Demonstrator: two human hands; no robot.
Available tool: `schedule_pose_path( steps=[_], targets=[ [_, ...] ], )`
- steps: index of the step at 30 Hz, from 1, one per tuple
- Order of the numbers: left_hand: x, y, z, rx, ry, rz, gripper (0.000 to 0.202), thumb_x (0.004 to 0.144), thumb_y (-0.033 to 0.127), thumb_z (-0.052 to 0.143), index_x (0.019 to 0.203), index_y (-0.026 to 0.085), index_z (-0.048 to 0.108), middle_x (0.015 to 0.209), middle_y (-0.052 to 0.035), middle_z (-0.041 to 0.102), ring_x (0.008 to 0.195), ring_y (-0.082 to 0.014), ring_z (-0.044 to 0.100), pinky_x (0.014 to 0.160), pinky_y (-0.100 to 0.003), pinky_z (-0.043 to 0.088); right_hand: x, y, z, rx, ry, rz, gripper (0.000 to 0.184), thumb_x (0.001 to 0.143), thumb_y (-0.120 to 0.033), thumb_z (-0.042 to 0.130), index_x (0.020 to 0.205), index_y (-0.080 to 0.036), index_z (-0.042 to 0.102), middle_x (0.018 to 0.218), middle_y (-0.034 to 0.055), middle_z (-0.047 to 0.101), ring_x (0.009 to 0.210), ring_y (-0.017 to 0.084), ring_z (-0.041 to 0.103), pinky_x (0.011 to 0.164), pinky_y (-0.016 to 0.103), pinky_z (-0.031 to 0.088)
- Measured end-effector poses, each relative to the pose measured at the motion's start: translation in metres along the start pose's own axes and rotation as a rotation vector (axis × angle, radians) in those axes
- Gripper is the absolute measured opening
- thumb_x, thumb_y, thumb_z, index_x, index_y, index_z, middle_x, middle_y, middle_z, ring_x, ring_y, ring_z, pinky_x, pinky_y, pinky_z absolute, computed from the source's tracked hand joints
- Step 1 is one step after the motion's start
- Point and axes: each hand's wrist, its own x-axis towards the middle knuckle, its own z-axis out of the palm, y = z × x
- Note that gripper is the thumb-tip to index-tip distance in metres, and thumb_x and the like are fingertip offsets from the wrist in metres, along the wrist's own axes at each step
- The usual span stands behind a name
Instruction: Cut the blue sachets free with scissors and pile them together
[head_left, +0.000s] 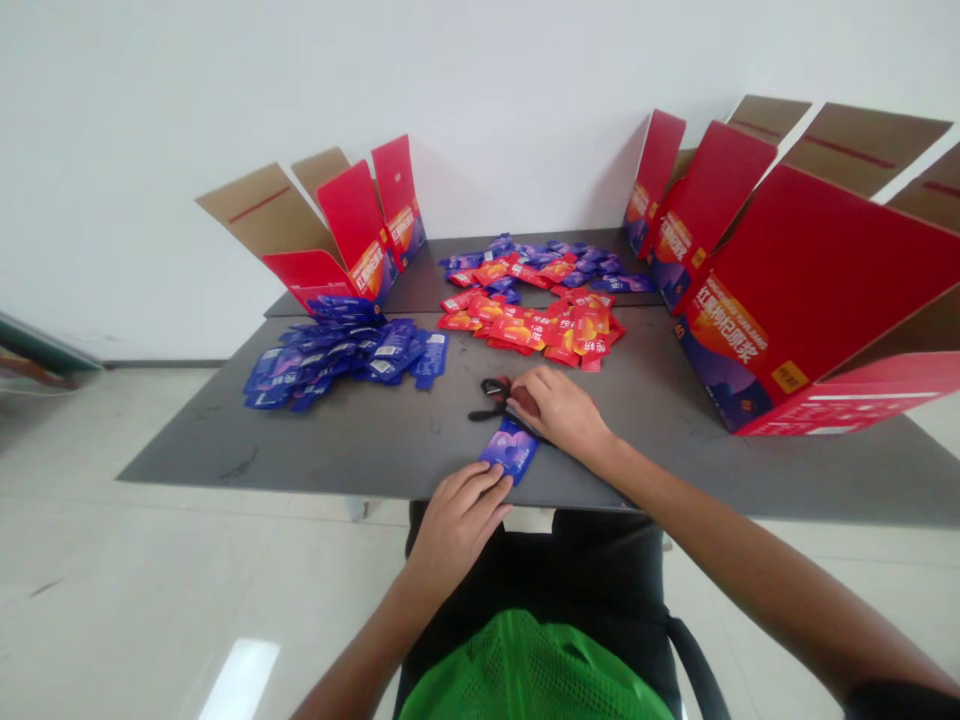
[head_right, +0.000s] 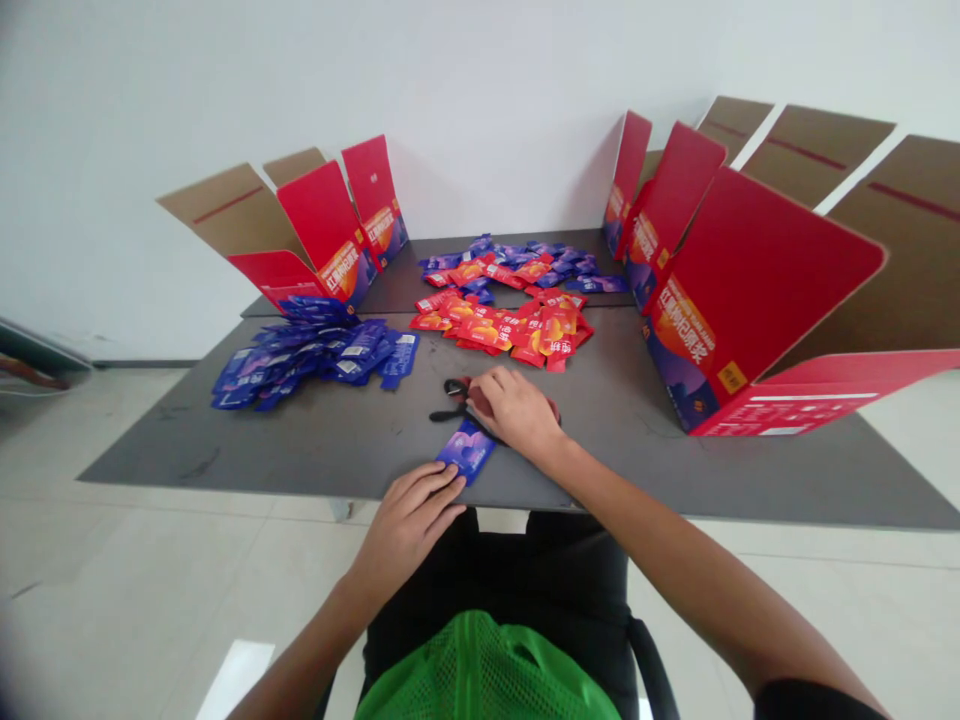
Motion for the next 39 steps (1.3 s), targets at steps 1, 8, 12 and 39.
schedule_pose_path(
  steps=[1, 8, 12, 39],
  targets=[
    [-0.001, -0.001, 0.001, -0.012, 0.003, -0.007, 0.035, 0.101, 0.027, 0.064, 0.135, 0.020, 0.066, 0.133, -0.0094, 0.070, 0.127, -0.0274, 0.061, 0.106, -0.047, 0.053, 0.004, 0.007, -0.004, -0.023, 0.015, 0.019, 0.014, 0.101, -0.032, 0.063, 0.110, -0.021, 0.063, 0.108, 0.0094, 0.067, 0.098, 0.027, 0.063, 0.085, 0.040, 0.053],
    [-0.001, 0.000, 0.005, -0.086, 0.022, -0.070, 0.025, 0.101, 0.026, 0.064, 0.124, 0.022, 0.071, 0.122, -0.0078, 0.072, 0.121, -0.0265, 0.062, 0.104, -0.047, 0.052, -0.010, -0.047, -0.003, 0.129, 0.036, -0.134, 0.017, 0.105, -0.035, 0.056, 0.117, -0.023, 0.059, 0.120, 0.0079, 0.067, 0.107, 0.024, 0.063, 0.092, 0.037, 0.052],
    [0.000, 0.002, 0.003, -0.106, 0.018, -0.077, 0.027, 0.101, 0.027, 0.064, 0.127, 0.021, 0.070, 0.125, -0.0079, 0.071, 0.124, -0.0266, 0.061, 0.105, -0.047, 0.051, -0.017, -0.047, 0.009, 0.103, -0.020, -0.126, 0.014, 0.104, -0.031, 0.057, 0.114, -0.022, 0.060, 0.116, 0.0076, 0.068, 0.103, 0.023, 0.064, 0.090, 0.037, 0.053],
    [0.001, 0.003, 0.005, -0.118, 0.039, -0.085, 0.032, 0.098, 0.026, 0.067, 0.130, 0.021, 0.068, 0.130, -0.0083, 0.070, 0.127, -0.0268, 0.060, 0.107, -0.047, 0.051, 0.010, 0.014, 0.001, -0.144, 0.003, -0.024, 0.019, 0.104, -0.034, 0.054, 0.112, -0.019, 0.063, 0.110, 0.0113, 0.067, 0.100, 0.027, 0.062, 0.088, 0.039, 0.052]
  ],
)
